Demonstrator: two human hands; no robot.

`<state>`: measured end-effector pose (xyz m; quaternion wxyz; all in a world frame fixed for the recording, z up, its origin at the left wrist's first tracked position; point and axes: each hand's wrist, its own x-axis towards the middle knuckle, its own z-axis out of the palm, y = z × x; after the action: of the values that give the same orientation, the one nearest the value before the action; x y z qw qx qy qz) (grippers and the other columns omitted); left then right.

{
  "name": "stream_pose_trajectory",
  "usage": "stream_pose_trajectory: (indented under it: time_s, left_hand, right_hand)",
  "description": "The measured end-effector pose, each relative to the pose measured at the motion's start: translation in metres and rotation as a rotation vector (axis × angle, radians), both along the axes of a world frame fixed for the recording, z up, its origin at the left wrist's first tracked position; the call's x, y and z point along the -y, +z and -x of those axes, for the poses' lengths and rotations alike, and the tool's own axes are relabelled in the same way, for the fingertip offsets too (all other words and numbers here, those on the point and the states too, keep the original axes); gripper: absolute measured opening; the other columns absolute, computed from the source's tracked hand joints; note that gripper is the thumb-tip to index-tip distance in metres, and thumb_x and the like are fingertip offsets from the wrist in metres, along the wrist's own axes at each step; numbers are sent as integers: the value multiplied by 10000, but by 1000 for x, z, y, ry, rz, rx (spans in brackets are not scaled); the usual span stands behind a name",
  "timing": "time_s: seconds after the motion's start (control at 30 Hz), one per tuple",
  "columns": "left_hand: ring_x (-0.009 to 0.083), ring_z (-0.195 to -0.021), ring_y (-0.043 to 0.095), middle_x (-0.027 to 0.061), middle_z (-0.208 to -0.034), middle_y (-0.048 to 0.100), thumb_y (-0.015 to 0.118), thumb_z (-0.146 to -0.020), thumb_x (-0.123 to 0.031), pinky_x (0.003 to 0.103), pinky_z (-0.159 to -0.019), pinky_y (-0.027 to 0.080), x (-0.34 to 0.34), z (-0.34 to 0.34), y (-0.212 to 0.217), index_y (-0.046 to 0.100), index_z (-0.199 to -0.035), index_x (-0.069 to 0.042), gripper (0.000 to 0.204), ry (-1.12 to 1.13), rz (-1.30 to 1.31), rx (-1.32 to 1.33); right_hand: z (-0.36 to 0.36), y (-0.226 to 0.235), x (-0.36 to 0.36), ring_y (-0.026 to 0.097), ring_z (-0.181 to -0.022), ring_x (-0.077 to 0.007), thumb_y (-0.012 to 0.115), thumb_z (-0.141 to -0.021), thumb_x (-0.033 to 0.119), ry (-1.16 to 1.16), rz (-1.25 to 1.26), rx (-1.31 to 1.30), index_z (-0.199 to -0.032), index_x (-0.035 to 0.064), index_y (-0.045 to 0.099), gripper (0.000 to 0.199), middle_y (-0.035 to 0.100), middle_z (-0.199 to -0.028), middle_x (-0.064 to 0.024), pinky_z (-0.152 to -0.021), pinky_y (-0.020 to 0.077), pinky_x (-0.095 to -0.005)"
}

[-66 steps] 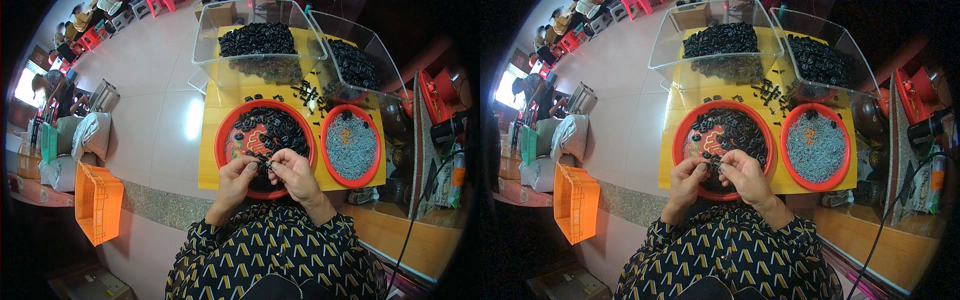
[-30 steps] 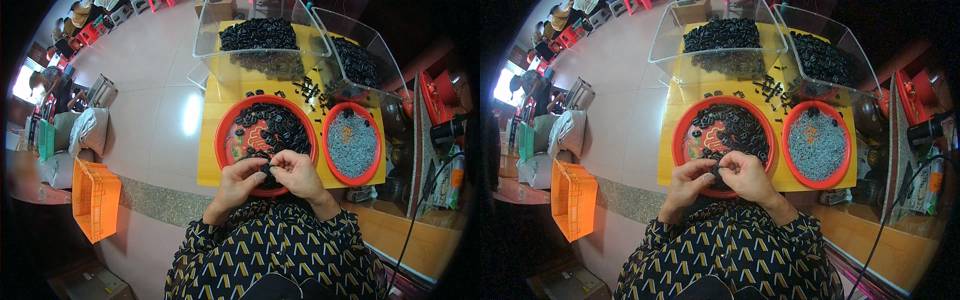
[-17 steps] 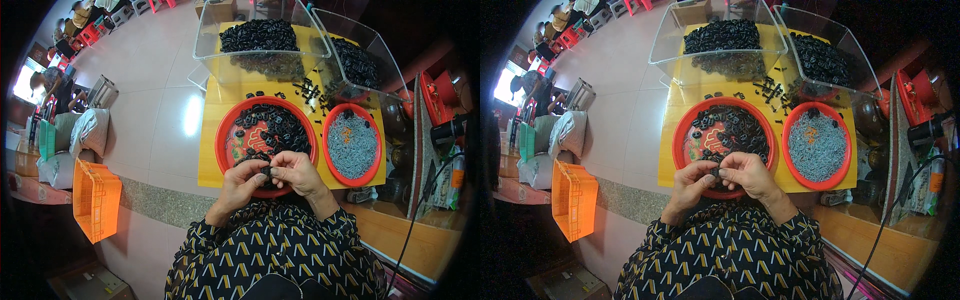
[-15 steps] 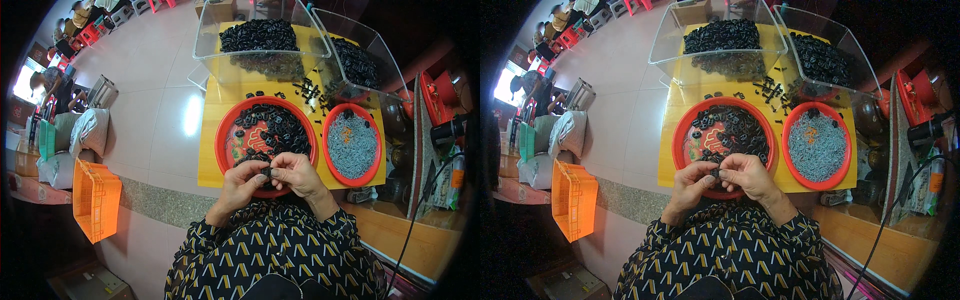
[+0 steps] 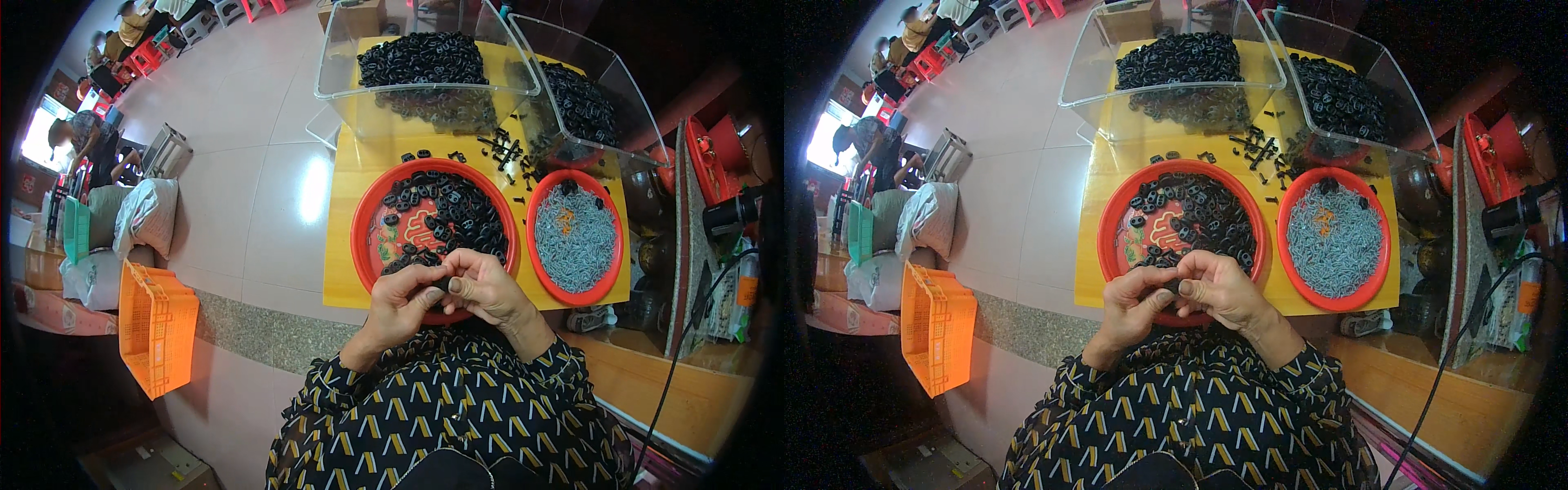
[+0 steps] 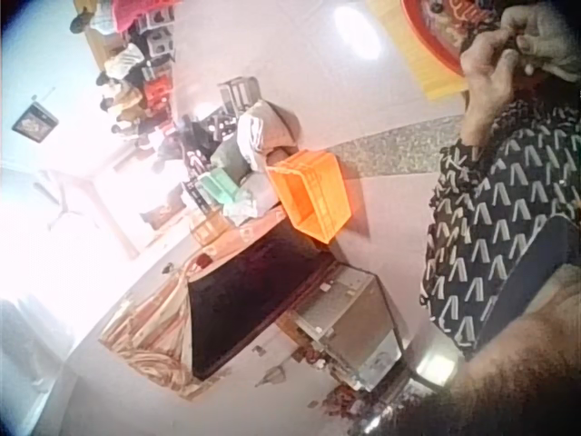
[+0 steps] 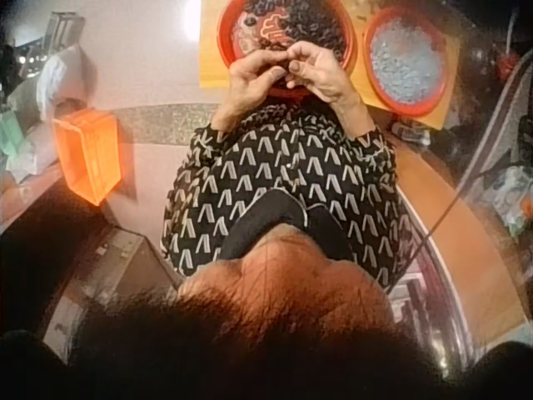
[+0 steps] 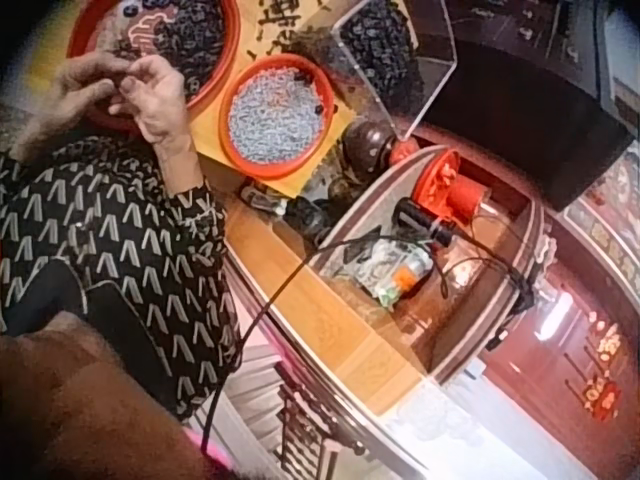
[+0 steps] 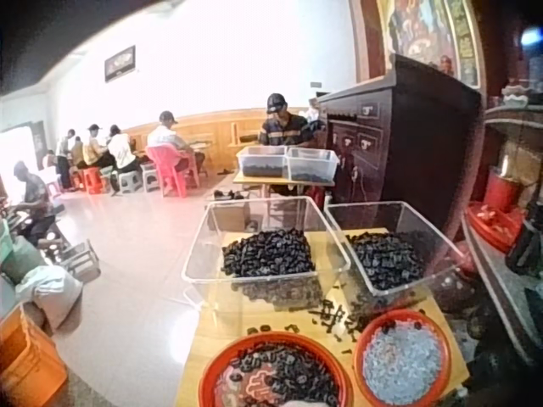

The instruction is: The person sits at a table and repeatedly picks up small black plastic parts and metal screws from a red tray. They insert the screws into the plastic parts by hand and place the assembled units into a clear plastic bin. The process is repetitive and involves handling small components one at a time.

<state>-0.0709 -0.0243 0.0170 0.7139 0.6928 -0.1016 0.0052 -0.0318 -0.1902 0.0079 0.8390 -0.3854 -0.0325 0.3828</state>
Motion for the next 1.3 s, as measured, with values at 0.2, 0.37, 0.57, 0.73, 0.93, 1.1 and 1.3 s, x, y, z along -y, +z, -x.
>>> stream_pose_trajectory:
  time_s: [0.2, 0.37, 0.57, 0.73, 0.93, 1.1, 1.3]
  left_hand:
    - [106, -745, 585, 71, -825, 610, 567, -778, 41, 224, -666, 465, 3, 1, -6, 575, -1015, 36, 237, 18, -63, 76]
    - [106, -771, 579, 71, -863, 612, 562, -782, 42, 223, -690, 462, 4, -2, -7, 572, -1021, 35, 239, 42, -75, 78]
    - [115, -829, 567, 69, -936, 596, 531, -838, 10, 232, -738, 468, 2, -2, -17, 506, -1131, 30, 295, -5, 385, -133]
    - [100, -825, 557, 58, -925, 592, 550, -837, -12, 227, -732, 466, 3, 2, -17, 504, -1138, 26, 307, 2, 440, -166]
    - [82, -808, 534, 33, -909, 581, 564, -831, -17, 202, -701, 447, 2, 9, -17, 523, -1125, 22, 299, 23, 381, -157]
    - [84, -809, 539, 41, -920, 586, 563, -829, -11, 210, -713, 447, 1, 16, -21, 527, -1117, 27, 293, 17, 314, -133]
    - [99, -851, 552, 64, -946, 596, 555, -828, -2, 226, -761, 451, 5, 22, -15, 527, -1112, 36, 287, 9, 301, -108]
  right_hand:
    - [-3, -5, -1, 575, -757, -114, 627, -799, 110, 37, -23, 15, -950, 27, 498, 216, 545, -868, -25, -604, 525, -235]
    - [-7, -8, -1, 579, -757, -117, 631, -797, 123, 47, -35, -18, -962, 31, 502, 228, 552, -858, -25, -610, 520, -235]
    - [-9, -4, -3, 580, -734, -134, 590, -831, 151, 7, -110, -70, -971, 20, 505, 209, 555, -856, -39, -604, 515, -240]
    - [-2, 3, 2, 573, -702, -134, 532, -873, 194, -32, -36, -60, -949, 18, 511, 193, 551, -847, -49, -585, 506, -238]
    - [6, 15, 5, 569, -664, -121, 519, -882, 186, -39, 58, 39, -923, 13, 516, 178, 553, -791, -47, -558, 496, -228]
    - [15, 25, 4, 560, -626, -101, 529, -876, 156, -50, 162, 88, -896, 9, 521, 148, 546, -723, -37, -528, 483, -209]
    - [25, 24, 2, 552, -617, -89, 536, -864, 120, -57, 216, 134, -884, 0, 520, 123, 546, -706, -37, -504, 465, -195]
